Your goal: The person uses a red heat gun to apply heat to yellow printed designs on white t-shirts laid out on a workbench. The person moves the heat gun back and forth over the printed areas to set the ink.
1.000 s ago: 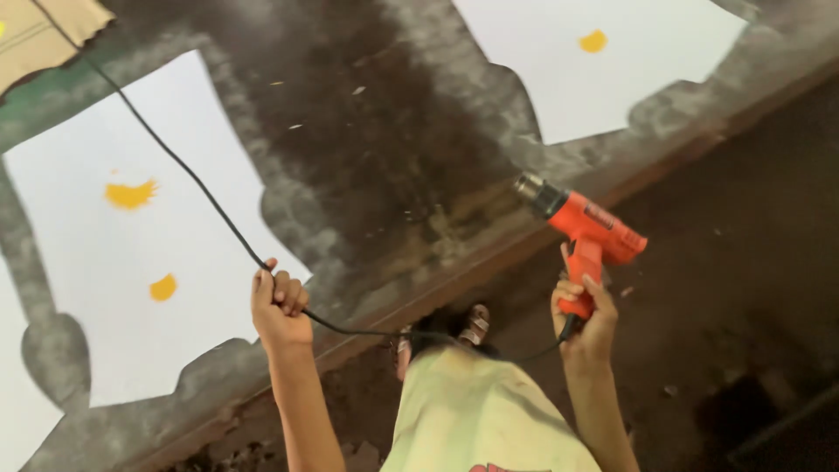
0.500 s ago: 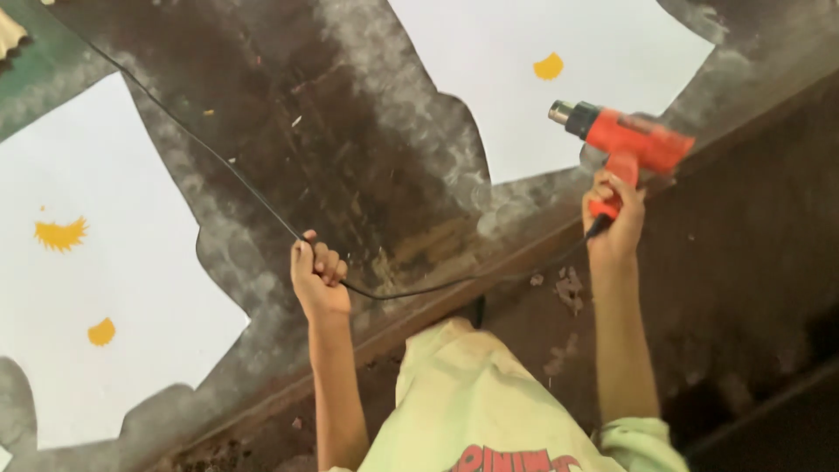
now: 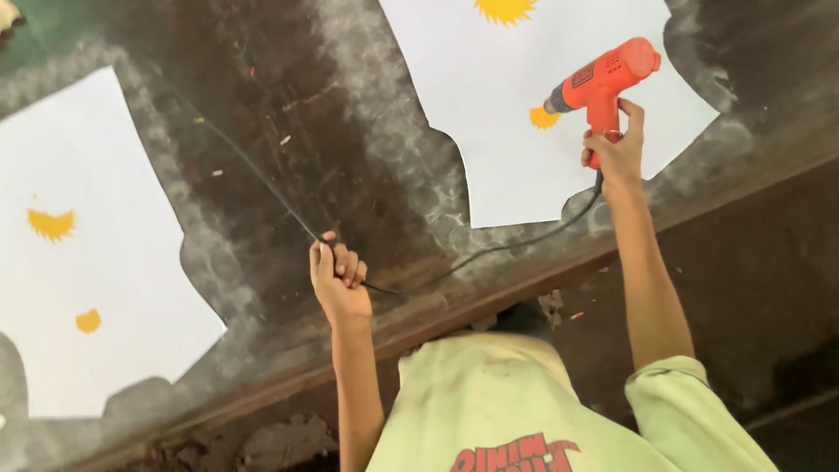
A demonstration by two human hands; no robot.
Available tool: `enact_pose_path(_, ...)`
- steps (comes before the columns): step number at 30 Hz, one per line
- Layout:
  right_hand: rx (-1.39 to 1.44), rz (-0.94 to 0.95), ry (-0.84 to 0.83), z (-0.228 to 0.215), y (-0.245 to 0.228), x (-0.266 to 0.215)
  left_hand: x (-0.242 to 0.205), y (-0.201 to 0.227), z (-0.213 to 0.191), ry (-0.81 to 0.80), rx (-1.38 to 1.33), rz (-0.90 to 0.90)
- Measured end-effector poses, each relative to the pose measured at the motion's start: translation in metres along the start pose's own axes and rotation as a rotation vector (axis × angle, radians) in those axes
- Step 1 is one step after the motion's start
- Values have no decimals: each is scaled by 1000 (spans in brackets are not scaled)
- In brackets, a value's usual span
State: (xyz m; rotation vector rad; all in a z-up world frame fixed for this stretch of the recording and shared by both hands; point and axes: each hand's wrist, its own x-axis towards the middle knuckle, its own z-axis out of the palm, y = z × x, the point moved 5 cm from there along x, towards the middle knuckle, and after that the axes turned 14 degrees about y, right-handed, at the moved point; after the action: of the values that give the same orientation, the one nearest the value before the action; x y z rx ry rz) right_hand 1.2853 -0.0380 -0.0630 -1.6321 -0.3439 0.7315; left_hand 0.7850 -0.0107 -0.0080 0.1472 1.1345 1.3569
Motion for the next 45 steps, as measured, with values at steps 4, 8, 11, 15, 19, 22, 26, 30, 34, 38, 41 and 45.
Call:
enact_pose_path(4,-11,20,-89,4,-5,18,-14,-13,22,33,7,58)
enact_pose_path(8,-120,43,-257,-4,-12,32,-35,-41,37,121,-12,121)
enact_pose_path(11,-194,74,-332,-15,-18,43,-53,-64,53,173,-50,190)
enact_pose_path(15,-99,16,-355,-34,-21,49,-74,-97,71,207,-76,243)
enact_pose_path(19,-177,41,-453,-33,-40,49,-86,-123,101,185,-115,240)
enact_pose_path(22,-141,111,-532,-26,-38,41,-90,-142,119,186,-90,193)
enact_pose_path(26,-1,207,-522,-7,-25,54,-91,-160,133,228,-36,148)
enact_pose_path(30,40,117,-429,24,-25,93,-88,-161,141,208,40,184)
enact_pose_path(34,36,6,-363,54,-48,142,-75,-164,152,202,107,197)
enact_pose_path(38,-15,-1,-305,79,-55,176,-56,-174,169,118,67,140)
enact_pose_path(41,-57,-114,-336,99,-58,185,-34,-172,180,93,61,144)
enact_pose_path(45,53,-115,-381,125,-55,205,-23,-165,177,74,38,174)
